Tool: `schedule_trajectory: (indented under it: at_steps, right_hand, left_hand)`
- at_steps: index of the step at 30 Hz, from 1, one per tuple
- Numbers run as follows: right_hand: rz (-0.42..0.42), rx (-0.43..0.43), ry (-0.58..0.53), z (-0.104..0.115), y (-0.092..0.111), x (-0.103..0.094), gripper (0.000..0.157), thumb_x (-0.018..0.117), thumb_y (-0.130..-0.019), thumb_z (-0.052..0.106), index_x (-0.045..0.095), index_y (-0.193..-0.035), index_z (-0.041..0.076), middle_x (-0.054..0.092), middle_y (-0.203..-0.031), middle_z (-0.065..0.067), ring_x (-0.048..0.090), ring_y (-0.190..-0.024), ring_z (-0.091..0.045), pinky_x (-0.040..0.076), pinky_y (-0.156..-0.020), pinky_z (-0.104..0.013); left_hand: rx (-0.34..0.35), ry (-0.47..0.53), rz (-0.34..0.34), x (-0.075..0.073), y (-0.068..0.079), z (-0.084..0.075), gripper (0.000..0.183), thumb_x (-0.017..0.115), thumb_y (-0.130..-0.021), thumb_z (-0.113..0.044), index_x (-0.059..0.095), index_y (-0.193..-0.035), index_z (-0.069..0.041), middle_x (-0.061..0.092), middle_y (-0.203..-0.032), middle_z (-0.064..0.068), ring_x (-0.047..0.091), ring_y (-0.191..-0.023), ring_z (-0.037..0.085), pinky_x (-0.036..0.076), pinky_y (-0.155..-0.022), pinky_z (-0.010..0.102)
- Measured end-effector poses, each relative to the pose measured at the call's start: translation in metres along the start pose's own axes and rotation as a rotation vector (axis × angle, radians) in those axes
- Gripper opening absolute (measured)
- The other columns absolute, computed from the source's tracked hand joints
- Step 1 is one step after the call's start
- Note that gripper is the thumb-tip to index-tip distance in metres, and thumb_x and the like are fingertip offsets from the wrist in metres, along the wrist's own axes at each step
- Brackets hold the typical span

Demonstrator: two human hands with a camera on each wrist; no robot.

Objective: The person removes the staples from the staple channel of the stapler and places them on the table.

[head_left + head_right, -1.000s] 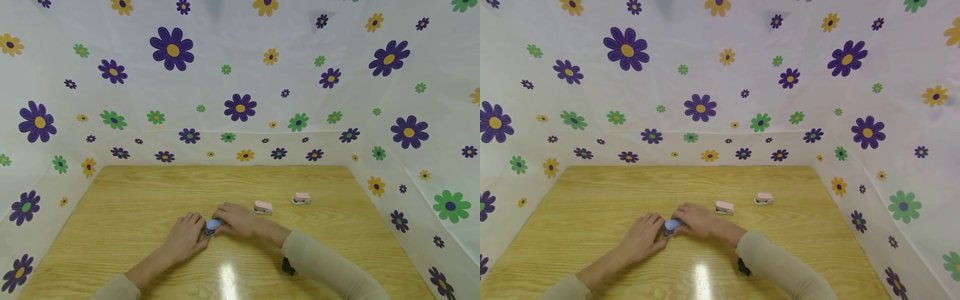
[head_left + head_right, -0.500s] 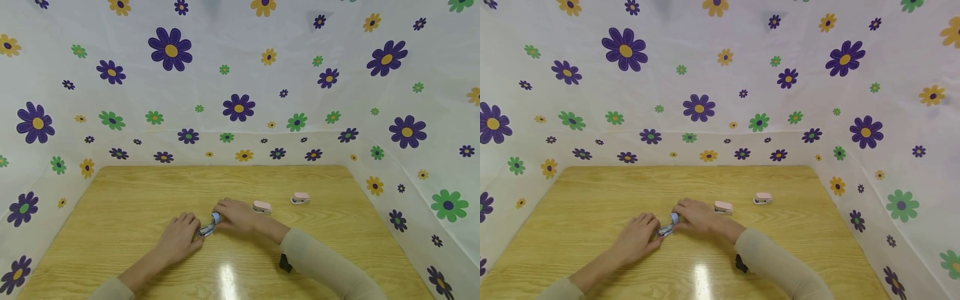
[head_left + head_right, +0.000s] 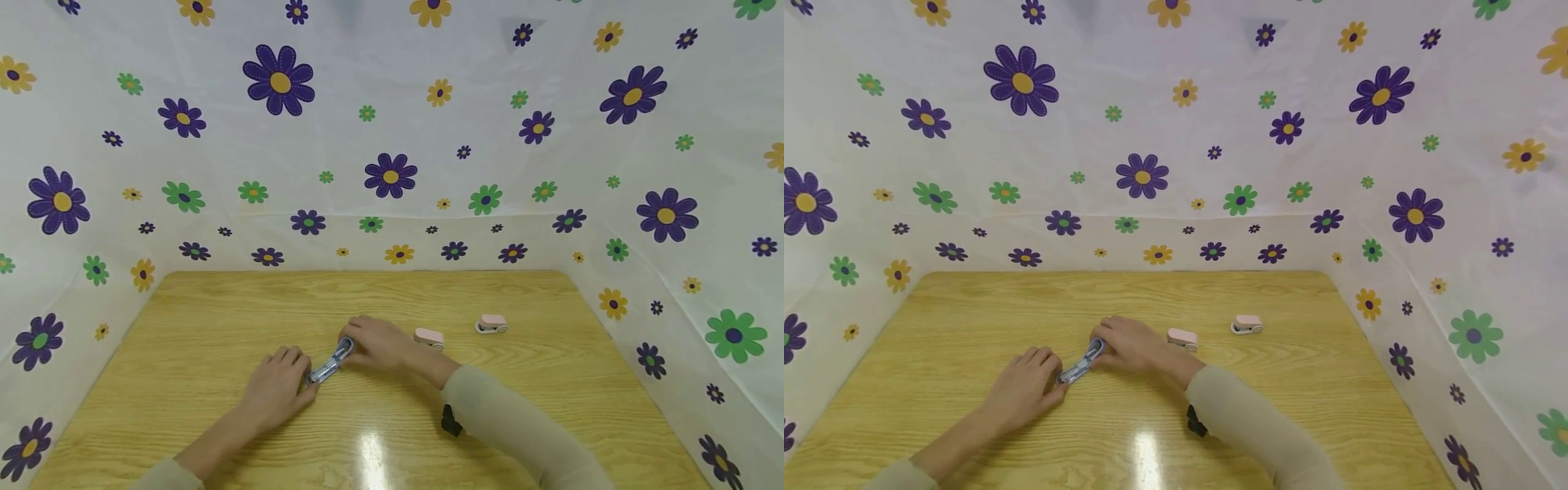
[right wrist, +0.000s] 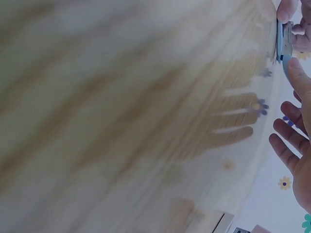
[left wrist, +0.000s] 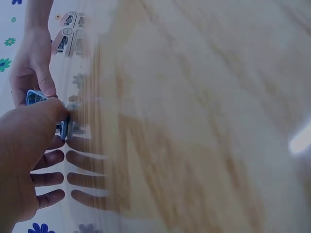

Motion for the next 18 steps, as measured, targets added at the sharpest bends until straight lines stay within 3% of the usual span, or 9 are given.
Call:
schedule_trajectory:
  at_steps: [9,18]
  right_hand:
    - [0.033,0.036,0.028,-0.008,-0.017,0.008,0.041,0.061,-0.087,0.057,0.059,-0.116,0.027,0.054,-0.095,0.012,0.047,-0.08,-0.004,0.039,-0.067,-0.018]
    - [0.067,0.071,0.039,-0.013,-0.023,0.015,0.045,0.059,-0.088,0.059,0.06,-0.119,0.027,0.054,-0.095,0.011,0.048,-0.08,-0.005,0.039,-0.065,-0.018]
  left_hand:
    - [-0.034,-0.031,-0.005,0.001,0.005,0.016,0.029,0.069,-0.082,-0.045,0.058,-0.088,-0.019,0.054,-0.088,-0.002,0.051,-0.082,0.017,0.05,-0.074,0.04]
    - [-0.058,-0.048,-0.039,0.001,0.008,0.019,0.029,0.069,-0.083,-0.044,0.056,-0.086,-0.019,0.056,-0.09,0.001,0.054,-0.083,0.021,0.048,-0.074,0.044]
Point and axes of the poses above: each hand's wrist, its own y-axis away from the middle knuckle, its own x-axis out of the palm, z = x × y, the point moved 10 cm from there along -y, towards the middle knuckle
